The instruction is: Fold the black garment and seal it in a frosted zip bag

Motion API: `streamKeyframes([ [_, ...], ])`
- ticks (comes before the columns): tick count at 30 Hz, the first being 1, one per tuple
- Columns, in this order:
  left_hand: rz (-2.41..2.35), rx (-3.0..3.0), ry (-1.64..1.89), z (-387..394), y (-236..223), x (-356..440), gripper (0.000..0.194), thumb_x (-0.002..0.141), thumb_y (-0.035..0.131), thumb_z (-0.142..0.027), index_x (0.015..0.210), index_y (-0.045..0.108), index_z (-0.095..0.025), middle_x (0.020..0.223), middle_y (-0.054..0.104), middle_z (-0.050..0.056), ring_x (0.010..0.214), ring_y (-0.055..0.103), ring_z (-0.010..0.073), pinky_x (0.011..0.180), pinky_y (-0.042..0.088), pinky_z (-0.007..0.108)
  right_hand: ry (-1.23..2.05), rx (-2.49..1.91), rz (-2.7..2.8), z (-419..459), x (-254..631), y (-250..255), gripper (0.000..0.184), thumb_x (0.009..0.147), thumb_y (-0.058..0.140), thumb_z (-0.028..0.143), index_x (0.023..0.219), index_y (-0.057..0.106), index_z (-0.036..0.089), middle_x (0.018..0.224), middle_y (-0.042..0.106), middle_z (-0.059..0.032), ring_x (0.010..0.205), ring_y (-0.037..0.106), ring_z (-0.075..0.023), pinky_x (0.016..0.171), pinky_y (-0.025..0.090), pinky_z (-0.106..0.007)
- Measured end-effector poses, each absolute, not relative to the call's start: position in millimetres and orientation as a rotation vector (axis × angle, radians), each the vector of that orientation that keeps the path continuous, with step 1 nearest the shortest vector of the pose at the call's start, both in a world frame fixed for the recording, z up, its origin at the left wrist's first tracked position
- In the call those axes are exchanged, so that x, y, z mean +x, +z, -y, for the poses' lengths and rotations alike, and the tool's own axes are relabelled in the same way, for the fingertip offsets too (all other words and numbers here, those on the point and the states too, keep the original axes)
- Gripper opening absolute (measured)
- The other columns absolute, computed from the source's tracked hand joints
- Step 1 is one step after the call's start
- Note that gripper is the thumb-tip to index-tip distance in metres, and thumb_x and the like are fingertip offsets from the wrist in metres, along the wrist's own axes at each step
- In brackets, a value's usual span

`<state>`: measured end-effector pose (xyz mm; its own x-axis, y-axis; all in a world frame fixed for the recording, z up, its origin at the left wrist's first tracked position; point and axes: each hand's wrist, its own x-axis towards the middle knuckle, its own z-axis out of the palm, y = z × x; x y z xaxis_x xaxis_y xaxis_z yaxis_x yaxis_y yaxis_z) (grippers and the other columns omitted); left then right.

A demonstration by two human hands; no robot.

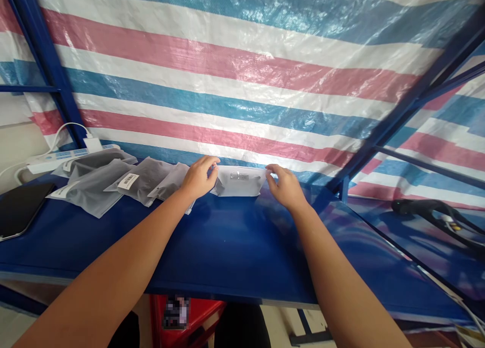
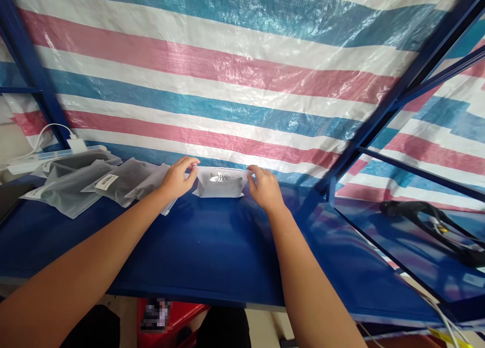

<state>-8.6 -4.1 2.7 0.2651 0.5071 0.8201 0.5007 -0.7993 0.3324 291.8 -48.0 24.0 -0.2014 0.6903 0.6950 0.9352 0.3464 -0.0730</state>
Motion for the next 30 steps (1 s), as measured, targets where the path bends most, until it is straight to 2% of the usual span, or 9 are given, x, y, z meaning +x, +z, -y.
streamKeyframes([
  [6,-0.959,2.614,1.488,13.2,4.8,-2.3,0.023,0.099,0.042,-0.018,0.113,0.059,-0.023,0.105,0.063,0.005,0.099,0.061,0.0199,0.083,0.047,0.032,-0.553,-1.273,1.991,50.4,275.5,25.9,0.023,0.096,0.045,0.021,0.107,0.065,0.020,0.105,0.072,-0.0084,0.097,0.064,-0.0281,0.087,0.048,-0.043],
  [15,-0.974,2.635,1.447,17.1,6.5,-1.2,0.014,0.097,0.046,-0.019,0.105,0.057,-0.023,0.104,0.062,0.005,0.095,0.060,0.0203,0.077,0.046,0.032,-0.476,-1.262,2.036,54.1,268.6,25.2,0.018,0.087,0.054,0.024,0.097,0.067,0.020,0.102,0.071,-0.0097,0.095,0.063,-0.0297,0.086,0.048,-0.045],
  [22,-0.974,2.616,1.447,13.4,3.7,-0.2,0.009,0.097,0.046,-0.018,0.096,0.053,-0.022,0.096,0.063,0.004,0.090,0.060,0.0202,0.074,0.045,0.032,-0.498,-1.351,1.976,56.9,272.1,30.2,0.030,0.096,0.042,0.026,0.087,0.069,0.020,0.093,0.072,-0.0090,0.090,0.063,-0.0267,0.085,0.047,-0.041],
  [30,-1.013,2.593,1.464,13.8,4.5,0.3,0.008,0.095,0.047,-0.016,0.092,0.052,-0.022,0.091,0.063,0.003,0.085,0.059,0.0196,0.072,0.044,0.032,-0.605,-1.426,1.907,58.0,279.0,32.4,0.028,0.094,0.050,0.030,0.083,0.074,0.019,0.093,0.074,-0.0088,0.088,0.064,-0.0280,0.084,0.047,-0.041],
])
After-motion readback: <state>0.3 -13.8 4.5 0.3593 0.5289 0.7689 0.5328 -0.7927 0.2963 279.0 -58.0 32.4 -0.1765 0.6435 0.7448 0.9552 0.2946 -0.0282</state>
